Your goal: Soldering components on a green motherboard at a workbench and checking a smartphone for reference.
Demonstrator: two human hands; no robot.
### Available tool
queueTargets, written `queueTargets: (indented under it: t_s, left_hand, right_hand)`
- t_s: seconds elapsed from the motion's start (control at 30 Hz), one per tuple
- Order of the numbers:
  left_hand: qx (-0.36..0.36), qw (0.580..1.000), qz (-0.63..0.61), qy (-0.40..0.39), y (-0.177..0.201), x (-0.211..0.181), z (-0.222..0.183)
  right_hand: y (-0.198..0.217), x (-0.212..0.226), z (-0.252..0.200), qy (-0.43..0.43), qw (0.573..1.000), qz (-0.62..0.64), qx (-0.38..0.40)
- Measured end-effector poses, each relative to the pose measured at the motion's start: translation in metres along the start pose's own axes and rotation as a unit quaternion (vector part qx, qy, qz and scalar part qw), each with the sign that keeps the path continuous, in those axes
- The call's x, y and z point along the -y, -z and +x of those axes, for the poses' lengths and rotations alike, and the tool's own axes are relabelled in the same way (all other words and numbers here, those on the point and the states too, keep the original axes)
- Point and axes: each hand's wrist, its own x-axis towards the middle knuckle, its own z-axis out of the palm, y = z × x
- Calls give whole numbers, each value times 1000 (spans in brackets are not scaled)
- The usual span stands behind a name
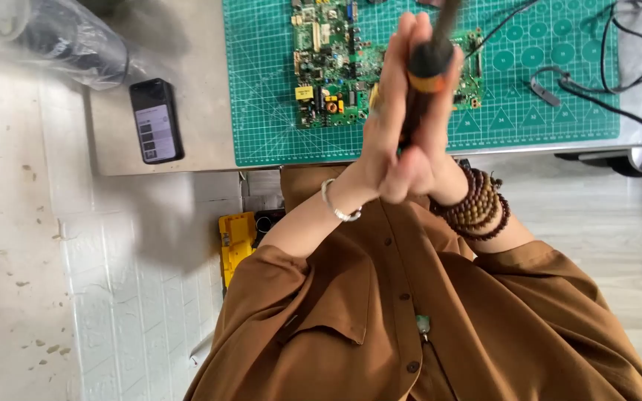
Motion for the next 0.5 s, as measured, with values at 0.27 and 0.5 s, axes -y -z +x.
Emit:
queueTargets:
  t_s: [0.27,0.5]
  left_hand:
    - [-8,999,8,-49,-1,35,25]
    - [-13,996,14,-90,12,48,17]
  right_hand:
    - [16,-44,20,-39,990,-112,71]
    - [34,-3,49,0,981,-191,32]
